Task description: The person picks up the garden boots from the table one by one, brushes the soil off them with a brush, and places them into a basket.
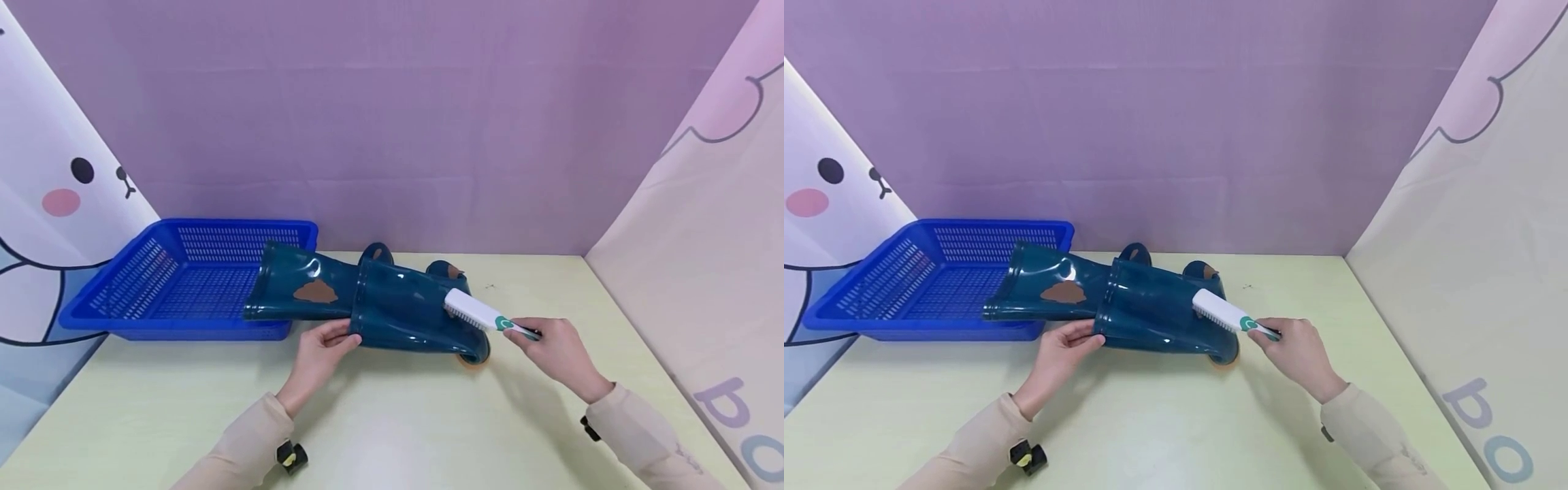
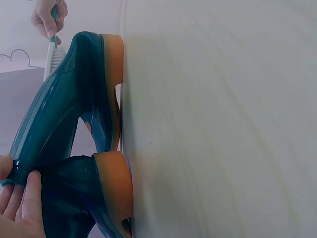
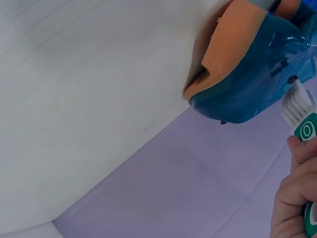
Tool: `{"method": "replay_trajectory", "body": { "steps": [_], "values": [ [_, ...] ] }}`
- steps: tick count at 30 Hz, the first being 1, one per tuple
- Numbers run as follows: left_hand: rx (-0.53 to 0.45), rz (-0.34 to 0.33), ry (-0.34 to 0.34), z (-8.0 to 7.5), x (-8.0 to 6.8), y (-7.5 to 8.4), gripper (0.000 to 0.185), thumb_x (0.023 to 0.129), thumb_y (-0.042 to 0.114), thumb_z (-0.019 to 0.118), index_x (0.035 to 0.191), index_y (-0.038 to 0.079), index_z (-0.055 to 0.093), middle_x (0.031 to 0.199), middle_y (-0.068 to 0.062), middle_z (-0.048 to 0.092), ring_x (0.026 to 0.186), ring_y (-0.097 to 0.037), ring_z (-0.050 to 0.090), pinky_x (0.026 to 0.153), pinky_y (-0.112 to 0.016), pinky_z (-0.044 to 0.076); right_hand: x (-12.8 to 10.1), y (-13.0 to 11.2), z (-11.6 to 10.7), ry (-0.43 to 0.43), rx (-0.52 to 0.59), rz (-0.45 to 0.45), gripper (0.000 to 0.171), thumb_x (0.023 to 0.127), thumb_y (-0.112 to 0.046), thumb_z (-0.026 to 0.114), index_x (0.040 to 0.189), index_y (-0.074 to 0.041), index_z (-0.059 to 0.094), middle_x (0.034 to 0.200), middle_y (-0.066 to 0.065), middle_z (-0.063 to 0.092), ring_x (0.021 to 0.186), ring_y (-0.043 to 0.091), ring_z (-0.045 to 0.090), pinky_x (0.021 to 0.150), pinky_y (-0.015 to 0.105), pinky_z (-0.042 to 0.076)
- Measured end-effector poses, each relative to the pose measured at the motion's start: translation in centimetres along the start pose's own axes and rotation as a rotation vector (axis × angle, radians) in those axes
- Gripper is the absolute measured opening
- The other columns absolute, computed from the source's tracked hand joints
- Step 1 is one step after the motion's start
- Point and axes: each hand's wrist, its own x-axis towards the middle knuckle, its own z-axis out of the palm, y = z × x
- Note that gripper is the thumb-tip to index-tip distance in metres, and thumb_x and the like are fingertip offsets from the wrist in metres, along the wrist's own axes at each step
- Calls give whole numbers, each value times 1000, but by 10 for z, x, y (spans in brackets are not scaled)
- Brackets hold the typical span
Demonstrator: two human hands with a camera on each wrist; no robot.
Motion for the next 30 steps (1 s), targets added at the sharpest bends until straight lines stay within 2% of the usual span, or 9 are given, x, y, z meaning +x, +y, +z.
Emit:
{"method": "replay_trajectory", "body": {
  "steps": [4,8,13,17,24,30],
  "values": [
    [6,-9,4,0,-1,0,33,83,14,68,114,5,63,109,-14,66,96,-21,65,83,-29,53,2,-4,10,-8,35,-24,24,83,-23,67,100,-5,72,82,4,69,46,6,35,45,19,28],
    [13,-12,9,0,-2,1,32,83,14,68,113,5,63,109,-13,66,96,-21,65,83,-30,53,2,-7,13,-9,16,-39,24,82,-20,68,99,-4,71,81,5,70,45,6,34,44,19,28],
    [17,-9,13,-1,-3,2,32,83,15,68,113,6,64,109,-13,66,95,-21,65,83,-30,52,-1,-1,2,-9,-28,1,23,82,-22,68,98,-5,72,72,0,66,46,6,34,45,20,27],
    [16,-3,13,-2,-2,2,32,83,16,67,113,6,64,109,-13,66,96,-21,65,83,-30,52,-3,5,-7,23,-58,25,23,82,-23,68,97,-6,72,66,-2,63,46,7,34,45,21,27],
    [16,0,14,-1,-1,2,32,83,15,67,113,6,64,108,-13,66,95,-21,65,83,-30,53,2,-3,-2,113,-40,-29,24,81,-22,68,97,-4,72,81,9,71,52,9,42,49,22,32],
    [8,-7,13,0,-1,1,32,83,15,67,113,6,64,109,-12,65,95,-20,64,83,-30,52,5,-11,9,95,-1,-36,25,82,-22,68,98,-4,72,84,9,71,52,9,43,48,21,33]
  ]
}}
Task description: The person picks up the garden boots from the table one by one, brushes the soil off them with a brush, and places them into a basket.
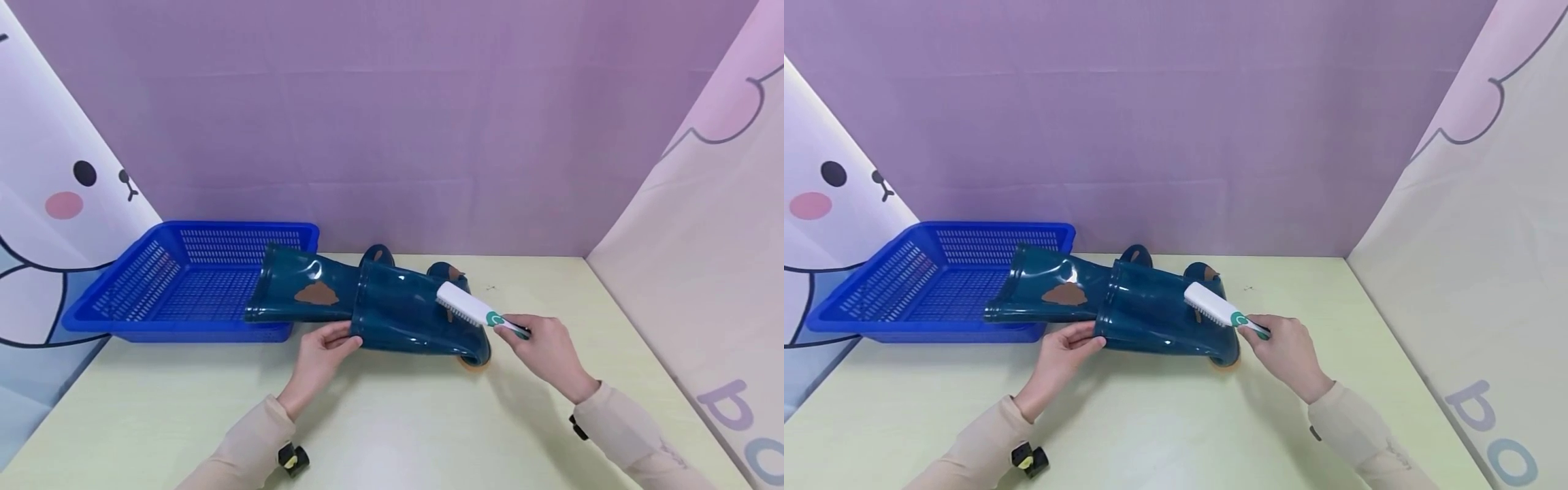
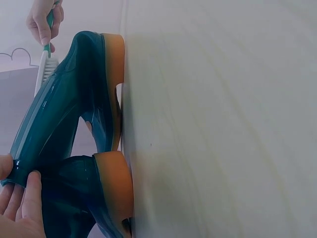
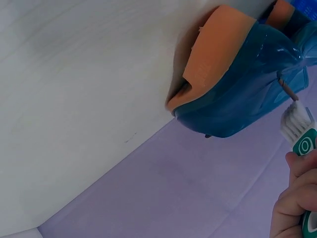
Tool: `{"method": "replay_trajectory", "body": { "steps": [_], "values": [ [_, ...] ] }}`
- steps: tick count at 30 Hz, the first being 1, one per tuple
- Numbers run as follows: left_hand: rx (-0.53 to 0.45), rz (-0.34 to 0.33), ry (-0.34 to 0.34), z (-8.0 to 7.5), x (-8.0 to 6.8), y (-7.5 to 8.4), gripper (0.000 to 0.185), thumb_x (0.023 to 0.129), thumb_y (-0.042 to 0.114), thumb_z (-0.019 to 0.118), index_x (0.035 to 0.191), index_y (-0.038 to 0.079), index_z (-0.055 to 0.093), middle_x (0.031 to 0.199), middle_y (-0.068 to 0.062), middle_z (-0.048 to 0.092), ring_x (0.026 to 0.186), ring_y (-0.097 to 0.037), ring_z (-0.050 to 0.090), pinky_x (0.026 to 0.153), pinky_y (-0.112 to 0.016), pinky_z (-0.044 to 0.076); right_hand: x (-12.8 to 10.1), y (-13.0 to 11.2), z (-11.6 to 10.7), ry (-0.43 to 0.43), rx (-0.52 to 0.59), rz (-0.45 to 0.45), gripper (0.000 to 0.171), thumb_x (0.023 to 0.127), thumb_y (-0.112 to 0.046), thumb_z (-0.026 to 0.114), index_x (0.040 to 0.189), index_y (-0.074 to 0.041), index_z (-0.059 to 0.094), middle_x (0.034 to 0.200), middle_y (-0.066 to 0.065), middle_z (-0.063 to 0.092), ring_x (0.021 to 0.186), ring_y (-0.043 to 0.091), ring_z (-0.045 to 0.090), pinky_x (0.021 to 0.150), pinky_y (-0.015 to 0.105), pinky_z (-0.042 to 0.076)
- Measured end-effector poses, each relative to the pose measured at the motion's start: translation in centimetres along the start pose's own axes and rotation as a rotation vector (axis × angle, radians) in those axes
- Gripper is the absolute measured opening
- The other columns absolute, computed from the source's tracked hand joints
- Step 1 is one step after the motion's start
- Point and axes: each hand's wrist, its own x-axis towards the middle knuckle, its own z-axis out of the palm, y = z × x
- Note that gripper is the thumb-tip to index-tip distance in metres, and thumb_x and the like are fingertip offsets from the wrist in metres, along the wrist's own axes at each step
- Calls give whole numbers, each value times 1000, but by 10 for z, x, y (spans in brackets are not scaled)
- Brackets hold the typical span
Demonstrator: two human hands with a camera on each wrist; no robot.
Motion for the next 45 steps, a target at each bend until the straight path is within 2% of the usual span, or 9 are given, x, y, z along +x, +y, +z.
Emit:
{"method": "replay_trajectory", "body": {
  "steps": [5,15,20,26,33,36,40,45],
  "values": [
    [-4,-1,-1,0,0,0,31,83,14,67,113,6,64,109,-12,65,96,-20,64,83,-29,52,-4,2,0,-7,4,7,25,81,-22,69,98,-3,72,85,11,71,53,9,44,48,20,33],
    [-1,7,-8,0,0,0,31,84,13,66,113,5,63,110,-13,65,96,-21,64,83,-28,52,-6,12,-16,84,-39,-5,21,80,-20,70,95,-5,72,79,8,71,50,5,42,47,20,33],
    [-3,13,-15,0,1,-1,31,84,15,66,114,5,63,110,-13,65,96,-20,64,83,-27,52,-8,13,-15,56,-21,11,22,81,-20,70,96,-4,72,81,9,71,50,6,41,46,20,32],
    [-17,11,-20,-1,2,-2,31,84,14,66,114,4,63,109,-13,65,95,-19,64,81,-24,53,-11,14,-4,-40,-16,1,25,81,-22,70,97,-4,72,81,7,70,48,6,38,46,20,31],
    [10,-2,-14,-2,1,0,34,84,17,67,115,4,62,111,-13,64,97,-20,64,82,-26,52,-13,24,-10,39,-50,76,25,81,-20,68,98,-2,71,82,12,71,52,11,44,48,22,33],
    [19,-10,-10,-3,1,0,34,84,17,67,115,5,62,112,-13,64,98,-20,63,83,-26,52,-12,24,-9,57,-35,67,25,82,-20,68,99,-2,71,83,12,71,52,10,45,47,22,34],
    [30,-6,-7,-3,2,0,33,84,17,66,115,5,62,111,-13,64,97,-20,63,82,-25,52,-11,18,-4,49,-28,34,23,81,-20,69,98,-4,72,80,8,71,51,8,44,48,21,33],
    [22,-7,-11,-2,2,-1,34,84,15,66,115,4,62,111,-14,64,98,-21,64,82,-26,53,-13,25,-5,0,-56,70,23,81,-21,68,98,-5,72,81,8,71,53,10,44,49,22,33]
  ]
}}
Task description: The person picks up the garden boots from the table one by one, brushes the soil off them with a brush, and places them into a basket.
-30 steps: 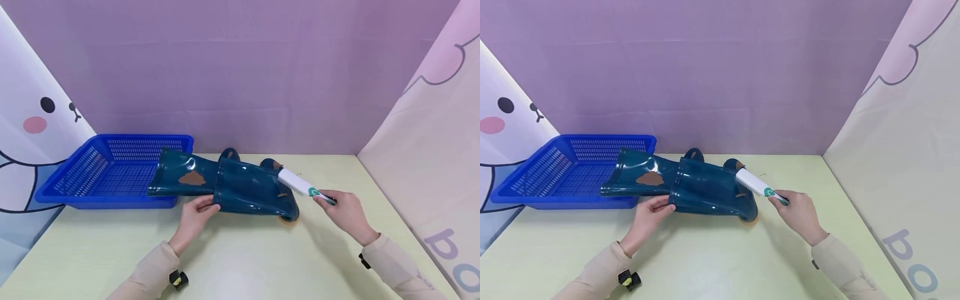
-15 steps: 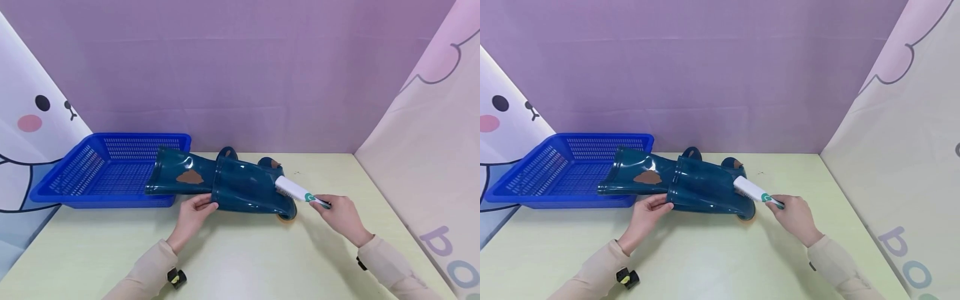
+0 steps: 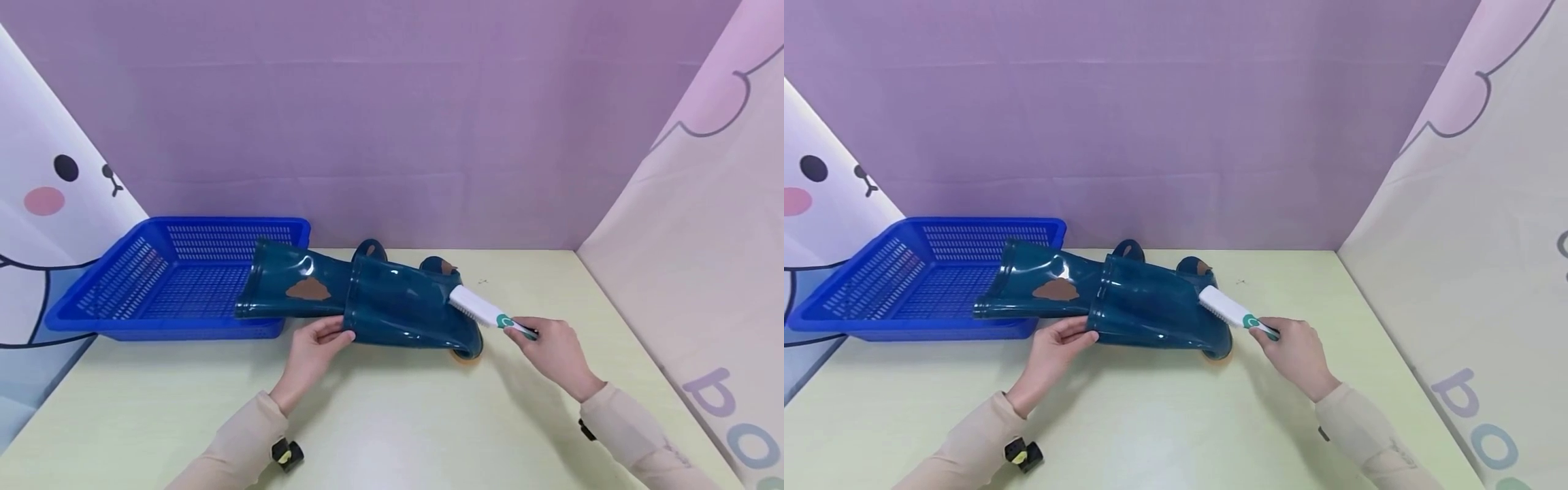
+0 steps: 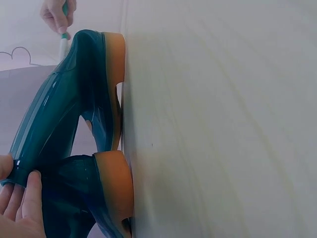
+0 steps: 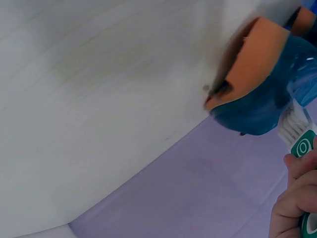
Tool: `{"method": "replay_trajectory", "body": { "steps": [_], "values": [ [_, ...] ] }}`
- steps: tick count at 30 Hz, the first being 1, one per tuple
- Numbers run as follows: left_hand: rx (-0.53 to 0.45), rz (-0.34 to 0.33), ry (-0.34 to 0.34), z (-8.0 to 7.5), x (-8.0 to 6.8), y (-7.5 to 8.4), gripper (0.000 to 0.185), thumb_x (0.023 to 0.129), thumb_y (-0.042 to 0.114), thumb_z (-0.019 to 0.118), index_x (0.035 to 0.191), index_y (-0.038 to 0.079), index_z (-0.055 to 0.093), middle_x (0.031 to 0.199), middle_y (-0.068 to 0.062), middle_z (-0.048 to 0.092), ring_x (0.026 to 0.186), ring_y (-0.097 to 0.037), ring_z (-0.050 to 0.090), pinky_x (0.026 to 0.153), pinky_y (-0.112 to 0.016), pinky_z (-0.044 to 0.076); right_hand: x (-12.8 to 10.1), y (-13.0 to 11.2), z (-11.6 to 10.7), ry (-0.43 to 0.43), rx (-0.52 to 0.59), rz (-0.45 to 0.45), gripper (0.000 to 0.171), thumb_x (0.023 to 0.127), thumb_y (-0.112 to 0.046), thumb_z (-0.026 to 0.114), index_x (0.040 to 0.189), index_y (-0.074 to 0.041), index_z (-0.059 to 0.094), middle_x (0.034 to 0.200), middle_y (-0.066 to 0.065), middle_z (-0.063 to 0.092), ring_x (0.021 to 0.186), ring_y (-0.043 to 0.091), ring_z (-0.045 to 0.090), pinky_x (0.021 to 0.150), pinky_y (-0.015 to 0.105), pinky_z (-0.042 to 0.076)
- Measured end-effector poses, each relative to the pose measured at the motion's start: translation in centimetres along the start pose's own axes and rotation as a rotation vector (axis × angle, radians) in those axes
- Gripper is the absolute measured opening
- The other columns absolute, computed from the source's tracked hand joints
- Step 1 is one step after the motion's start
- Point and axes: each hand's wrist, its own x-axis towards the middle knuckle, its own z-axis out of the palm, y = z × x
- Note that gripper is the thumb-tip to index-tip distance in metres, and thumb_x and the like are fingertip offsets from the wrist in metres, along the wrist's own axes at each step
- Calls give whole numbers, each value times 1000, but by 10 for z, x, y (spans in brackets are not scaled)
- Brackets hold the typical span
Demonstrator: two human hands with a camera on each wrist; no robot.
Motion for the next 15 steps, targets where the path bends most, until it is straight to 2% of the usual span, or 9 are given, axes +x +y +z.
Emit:
{"method": "replay_trajectory", "body": {
  "steps": [4,8,15],
  "values": [
    [-8,-4,-1,1,0,0,33,84,14,66,115,4,62,111,-14,64,98,-22,64,82,-26,53,0,11,-9,6,-22,53,25,83,-23,66,98,-5,71,77,7,69,54,12,45,50,24,33],
    [2,-6,11,0,-1,0,34,84,15,66,115,5,62,112,-14,64,98,-21,64,83,-27,52,1,16,-20,45,-24,60,27,84,-25,65,98,-4,71,74,6,68,54,12,44,49,25,34],
    [-24,-8,-9,0,-4,1,36,83,18,68,116,6,61,113,-14,63,100,-22,63,84,-29,52,3,13,-51,185,19,77,29,85,-27,65,100,-3,71,63,4,60,46,3,37,42,22,31]
  ]
}}
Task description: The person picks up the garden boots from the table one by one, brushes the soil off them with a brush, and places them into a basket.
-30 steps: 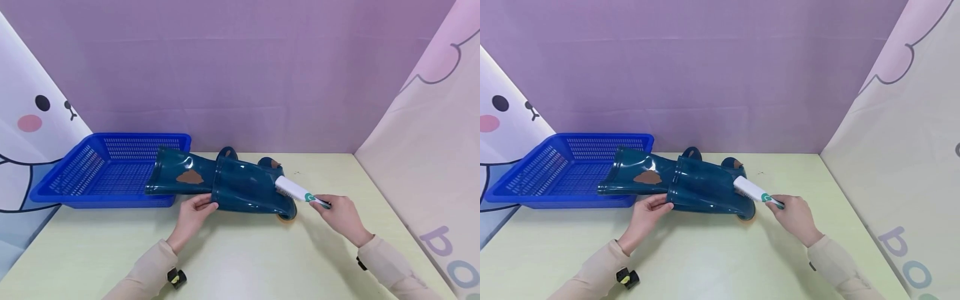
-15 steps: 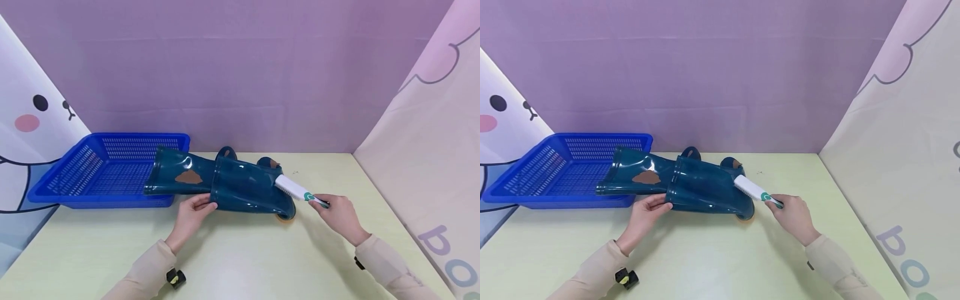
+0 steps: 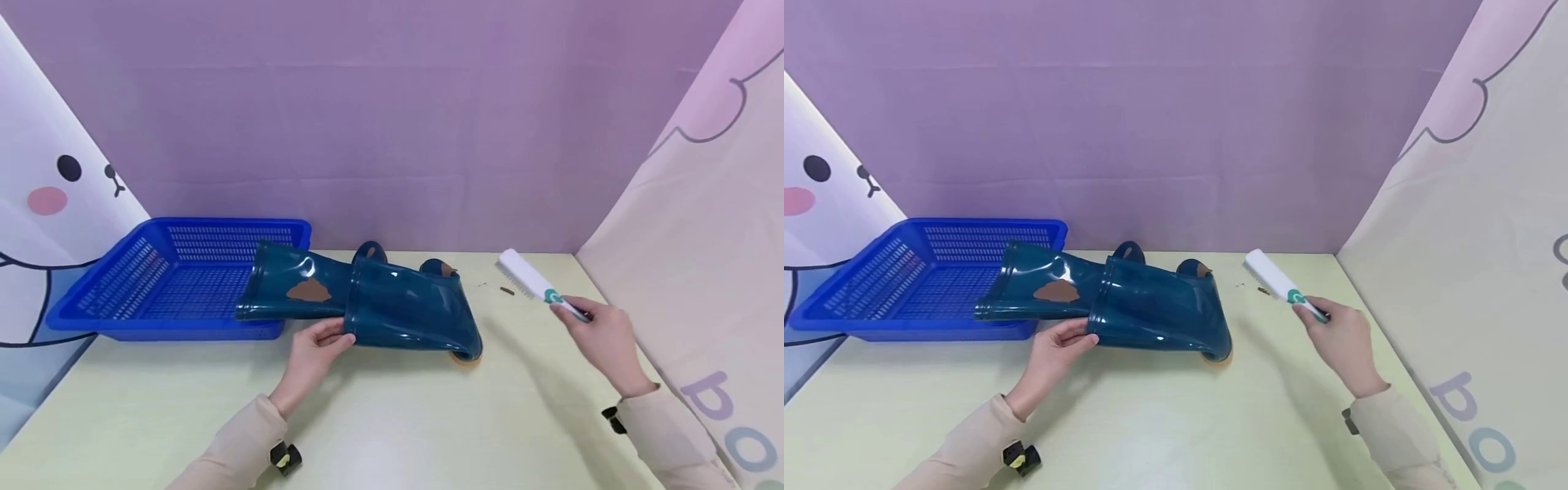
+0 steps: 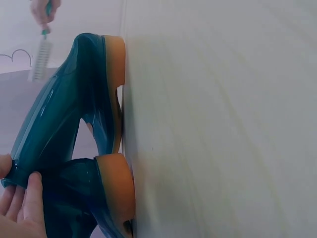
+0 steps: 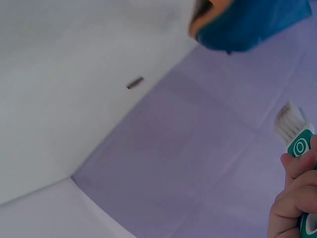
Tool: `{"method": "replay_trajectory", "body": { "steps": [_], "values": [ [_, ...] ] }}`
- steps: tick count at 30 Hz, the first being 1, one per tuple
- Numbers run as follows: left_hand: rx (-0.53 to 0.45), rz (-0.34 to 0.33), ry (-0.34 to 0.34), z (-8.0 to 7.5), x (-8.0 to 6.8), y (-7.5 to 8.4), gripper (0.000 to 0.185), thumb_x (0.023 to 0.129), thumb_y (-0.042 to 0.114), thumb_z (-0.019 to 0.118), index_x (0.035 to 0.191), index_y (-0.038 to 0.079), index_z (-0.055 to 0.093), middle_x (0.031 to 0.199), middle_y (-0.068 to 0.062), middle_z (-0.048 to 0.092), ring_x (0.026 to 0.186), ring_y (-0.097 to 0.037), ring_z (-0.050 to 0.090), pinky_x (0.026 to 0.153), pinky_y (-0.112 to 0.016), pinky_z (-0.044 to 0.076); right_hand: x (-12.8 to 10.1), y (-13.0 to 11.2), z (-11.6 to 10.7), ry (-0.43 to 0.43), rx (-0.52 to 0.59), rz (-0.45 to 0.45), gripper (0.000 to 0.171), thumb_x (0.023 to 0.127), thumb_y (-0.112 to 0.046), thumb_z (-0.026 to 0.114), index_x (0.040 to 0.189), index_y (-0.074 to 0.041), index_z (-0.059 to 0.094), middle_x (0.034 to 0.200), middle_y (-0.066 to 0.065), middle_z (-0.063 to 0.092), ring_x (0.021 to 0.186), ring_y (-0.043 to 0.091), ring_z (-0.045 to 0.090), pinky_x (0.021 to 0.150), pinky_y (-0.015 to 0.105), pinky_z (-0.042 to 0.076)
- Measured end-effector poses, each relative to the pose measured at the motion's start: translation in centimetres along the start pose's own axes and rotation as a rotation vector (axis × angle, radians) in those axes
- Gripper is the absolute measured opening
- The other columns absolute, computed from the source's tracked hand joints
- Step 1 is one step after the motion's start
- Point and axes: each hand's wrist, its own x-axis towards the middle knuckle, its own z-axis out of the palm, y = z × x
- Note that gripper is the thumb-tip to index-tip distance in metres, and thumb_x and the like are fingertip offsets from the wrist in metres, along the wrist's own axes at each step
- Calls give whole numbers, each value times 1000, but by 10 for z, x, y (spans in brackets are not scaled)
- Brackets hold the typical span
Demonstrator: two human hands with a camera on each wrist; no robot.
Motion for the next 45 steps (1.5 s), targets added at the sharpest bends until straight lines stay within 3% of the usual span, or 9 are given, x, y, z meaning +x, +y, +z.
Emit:
{"method": "replay_trajectory", "body": {
  "steps": [8,15,18,21,24,31,35,41,45],
  "values": [
    [-79,-121,-88,20,-6,7,52,80,40,68,118,7,55,110,-9,63,96,-18,60,90,-39,49,-4,-1,-7,-19,17,7,30,85,-31,65,100,-6,71,65,4,62,48,2,39,43,21,33],
    [-314,-122,44,55,6,33,47,82,33,67,117,4,56,121,-13,55,107,-24,60,88,-36,50,-9,5,-1,-16,17,-6,29,85,-28,65,98,-3,71,67,6,63,47,3,38,42,22,32],
    [-298,-102,108,63,12,52,35,82,31,68,107,7,62,109,-6,60,97,-19,62,84,-34,52,-10,6,0,-12,17,-11,29,84,-28,66,98,-3,72,70,7,66,47,3,39,42,22,32],
    [-236,-32,90,70,20,80,22,82,27,69,95,10,66,84,1,59,77,-13,57,73,-28,52,-11,6,-1,-18,8,0,29,84,-28,65,98,-4,72,70,6,65,47,4,40,43,22,33],
    [-101,87,2,78,32,116,16,81,25,70,88,12,67,65,2,46,58,-14,42,56,-25,37,-11,5,-3,-25,6,16,30,85,-30,64,100,-4,71,71,6,65,49,4,41,44,22,34],
    [121,237,-127,96,67,188,14,86,22,65,94,12,67,78,-3,67,62,-10,51,56,-23,38,-10,5,-10,-22,24,68,33,87,-33,62,103,-5,70,69,5,63,51,6,41,45,23,34],
    [146,276,-134,105,84,206,16,87,21,63,98,10,67,85,-6,70,71,-11,58,62,-25,41,-8,8,-15,-9,36,100,34,86,-32,63,104,-4,70,71,7,64,52,5,41,46,22,35],
    [24,307,-212,109,93,216,19,88,17,62,104,9,65,96,-5,70,92,-12,64,84,-29,50,-8,15,-23,2,52,157,37,87,-33,62,105,-2,69,79,13,68,54,3,44,47,22,36],
    [7,387,-285,103,92,215,16,87,14,62,102,7,65,94,-9,70,86,-13,65,79,-28,52,-9,22,-26,5,36,171,39,87,-35,61,106,-2,69,83,15,69,56,4,45,48,21,37]
  ]
}}
